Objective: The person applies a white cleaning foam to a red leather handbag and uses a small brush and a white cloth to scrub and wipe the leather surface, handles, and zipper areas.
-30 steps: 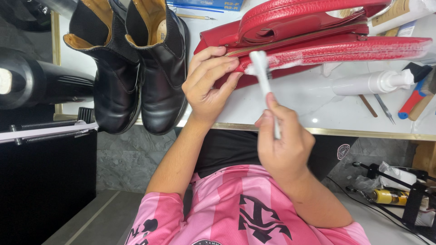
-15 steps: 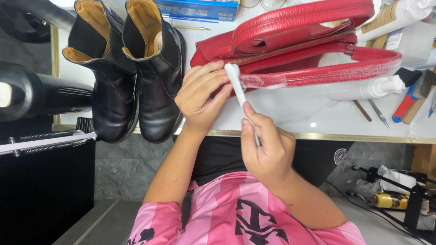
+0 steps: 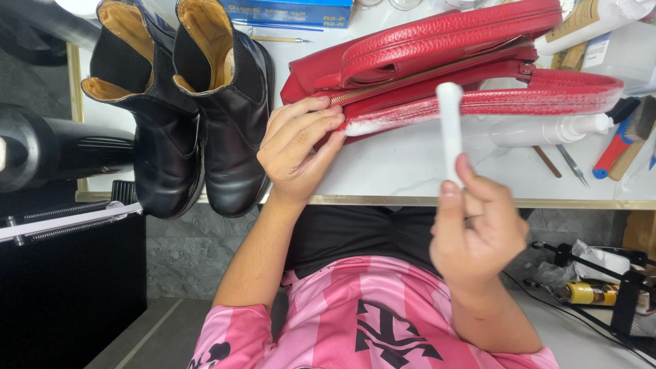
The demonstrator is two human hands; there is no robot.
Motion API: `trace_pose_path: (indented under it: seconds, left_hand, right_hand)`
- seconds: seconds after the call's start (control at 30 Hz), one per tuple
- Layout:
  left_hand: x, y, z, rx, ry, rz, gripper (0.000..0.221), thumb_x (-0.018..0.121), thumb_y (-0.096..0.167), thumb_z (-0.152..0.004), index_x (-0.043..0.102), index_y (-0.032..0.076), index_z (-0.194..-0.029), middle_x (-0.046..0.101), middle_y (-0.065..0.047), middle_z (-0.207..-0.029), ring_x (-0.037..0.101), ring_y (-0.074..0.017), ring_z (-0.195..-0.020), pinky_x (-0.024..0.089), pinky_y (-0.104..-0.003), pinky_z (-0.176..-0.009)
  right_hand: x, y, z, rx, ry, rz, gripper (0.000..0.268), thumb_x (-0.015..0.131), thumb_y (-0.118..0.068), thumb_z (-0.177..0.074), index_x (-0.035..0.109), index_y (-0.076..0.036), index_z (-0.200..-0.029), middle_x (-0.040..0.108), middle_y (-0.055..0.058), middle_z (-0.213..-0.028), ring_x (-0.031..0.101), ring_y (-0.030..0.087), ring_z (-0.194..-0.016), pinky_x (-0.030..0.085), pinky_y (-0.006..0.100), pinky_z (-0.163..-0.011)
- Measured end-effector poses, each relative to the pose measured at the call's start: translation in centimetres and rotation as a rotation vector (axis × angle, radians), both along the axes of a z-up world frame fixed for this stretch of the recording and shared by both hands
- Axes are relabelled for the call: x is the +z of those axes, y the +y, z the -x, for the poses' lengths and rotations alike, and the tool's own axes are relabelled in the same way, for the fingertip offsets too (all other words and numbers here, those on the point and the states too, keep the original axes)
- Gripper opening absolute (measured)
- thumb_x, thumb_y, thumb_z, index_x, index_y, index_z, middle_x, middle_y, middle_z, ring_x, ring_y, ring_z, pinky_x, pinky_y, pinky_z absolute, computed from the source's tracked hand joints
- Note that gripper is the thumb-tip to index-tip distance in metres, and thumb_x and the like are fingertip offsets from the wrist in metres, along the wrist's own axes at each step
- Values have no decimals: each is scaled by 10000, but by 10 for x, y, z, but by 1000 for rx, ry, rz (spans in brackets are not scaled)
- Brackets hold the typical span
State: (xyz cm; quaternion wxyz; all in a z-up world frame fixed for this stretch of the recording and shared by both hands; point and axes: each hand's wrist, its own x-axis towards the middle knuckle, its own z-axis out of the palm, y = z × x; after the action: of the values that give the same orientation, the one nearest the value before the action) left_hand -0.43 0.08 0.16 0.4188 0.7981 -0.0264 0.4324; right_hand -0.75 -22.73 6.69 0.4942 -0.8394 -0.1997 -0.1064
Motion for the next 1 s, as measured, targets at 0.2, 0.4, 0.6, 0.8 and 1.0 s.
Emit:
trace_pose_path:
  seconds: [0.2,0.4,0.6,0.8,1.0]
  left_hand:
    - [1,0,1,1,18,-6,261,880,-31,-798,753,36,-1016,767,-85,-1008,725,-258,-1095,537,-367,-963]
    - [-2,0,0,-7,29,-4,265,869,-47,-790,748,14,-1018,766,-103,-1016,719,-272,-1105,542,-383,-981]
    - [-6,0,0,10,29,6,255,857,-71,-793,738,2,-1007,765,-116,-1018,720,-283,-1094,563,-381,-973]
    - [-6,-1,3,11,35,-13,264,856,-76,-777,733,-7,-1001,763,-123,-1014,718,-293,-1091,563,-388,-976]
    - [-5,-2,1,20,38,3,255,849,-85,-785,738,-8,-1001,764,-124,-1017,718,-286,-1095,571,-384,-982]
  right_hand:
    - [-10,-5,5,79,201,-284,210,614,65,-1038,606,92,-1246,641,70,-714,527,50,-514,438,200,-514]
    - [-12,-34,-16,-56,234,-473,179,588,68,-1128,578,111,-1302,644,97,-724,515,53,-510,477,221,-537]
    - [-20,-22,4,23,207,-356,234,582,63,-1055,562,112,-1283,646,123,-773,543,93,-531,465,234,-520]
    - [-10,-33,-12,-115,219,-571,191,609,32,-1103,580,75,-1287,689,117,-828,538,54,-504,501,233,-534]
    - [-9,-5,-4,132,-52,-99,242,637,63,-1001,589,92,-1236,684,141,-767,604,120,-611,486,294,-591]
